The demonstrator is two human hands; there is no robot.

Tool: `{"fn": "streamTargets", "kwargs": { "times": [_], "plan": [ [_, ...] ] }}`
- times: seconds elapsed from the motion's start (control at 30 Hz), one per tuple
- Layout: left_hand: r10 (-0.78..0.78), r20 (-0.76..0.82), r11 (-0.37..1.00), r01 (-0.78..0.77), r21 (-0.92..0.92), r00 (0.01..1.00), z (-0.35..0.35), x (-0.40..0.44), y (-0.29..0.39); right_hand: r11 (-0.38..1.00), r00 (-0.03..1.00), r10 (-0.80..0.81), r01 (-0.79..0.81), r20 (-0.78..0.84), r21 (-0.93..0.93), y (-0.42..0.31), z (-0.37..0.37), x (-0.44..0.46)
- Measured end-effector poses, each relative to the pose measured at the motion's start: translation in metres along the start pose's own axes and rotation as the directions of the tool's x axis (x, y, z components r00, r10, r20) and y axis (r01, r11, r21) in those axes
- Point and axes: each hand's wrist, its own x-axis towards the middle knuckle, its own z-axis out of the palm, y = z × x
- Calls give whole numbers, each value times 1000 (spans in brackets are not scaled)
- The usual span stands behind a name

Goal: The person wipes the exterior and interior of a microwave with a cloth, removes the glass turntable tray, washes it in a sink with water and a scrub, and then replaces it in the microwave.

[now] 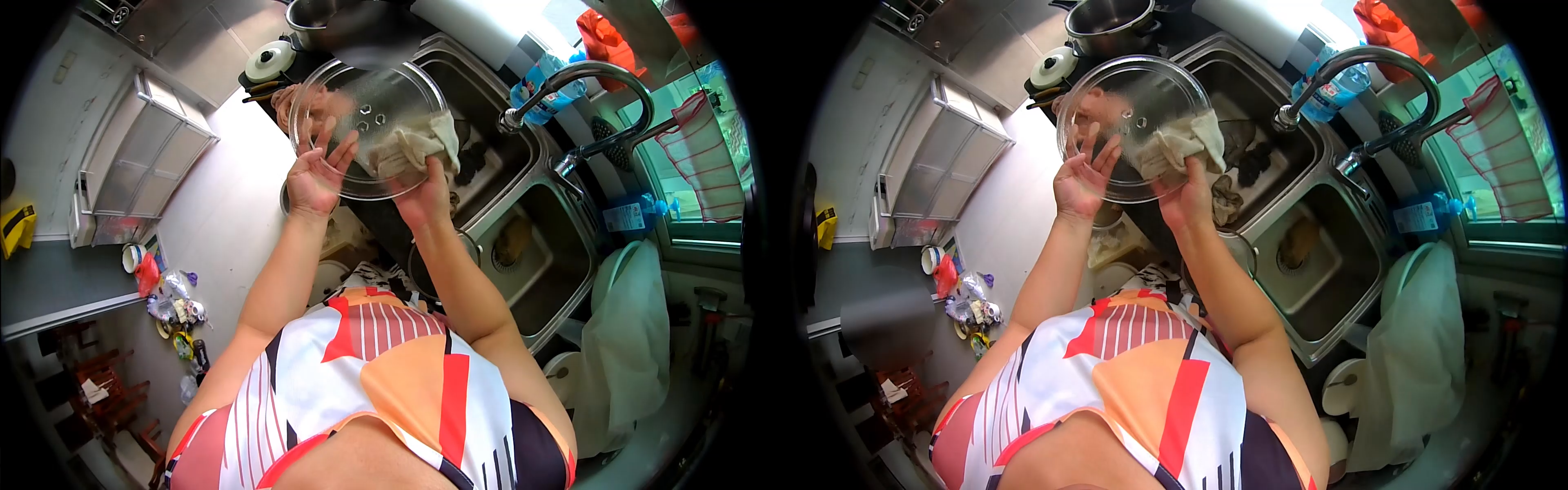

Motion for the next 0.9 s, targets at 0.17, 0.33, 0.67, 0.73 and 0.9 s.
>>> {"fn": "streamTargets", "kwargs": {
  "times": [0.17,0.33,0.67,0.73,0.9],
  "plan": [
    [-132,35,980,125,155,991,-28,11,4,982,991,-126,130,44,-134,-8,7,-12],
    [-264,-265,636,374,675,928,8,11,34,664,822,-508,564,258,-490,-9,2,-5],
    [-334,-255,845,408,345,908,9,-27,34,-62,523,222,850,823,-523,6,-6,-39],
    [-317,-107,869,334,365,942,9,-42,23,-10,607,237,782,759,-623,17,-12,-38],
    [-362,-83,870,368,326,928,0,-59,10,-361,749,-50,603,660,-712,46,33,8]
  ]
}}
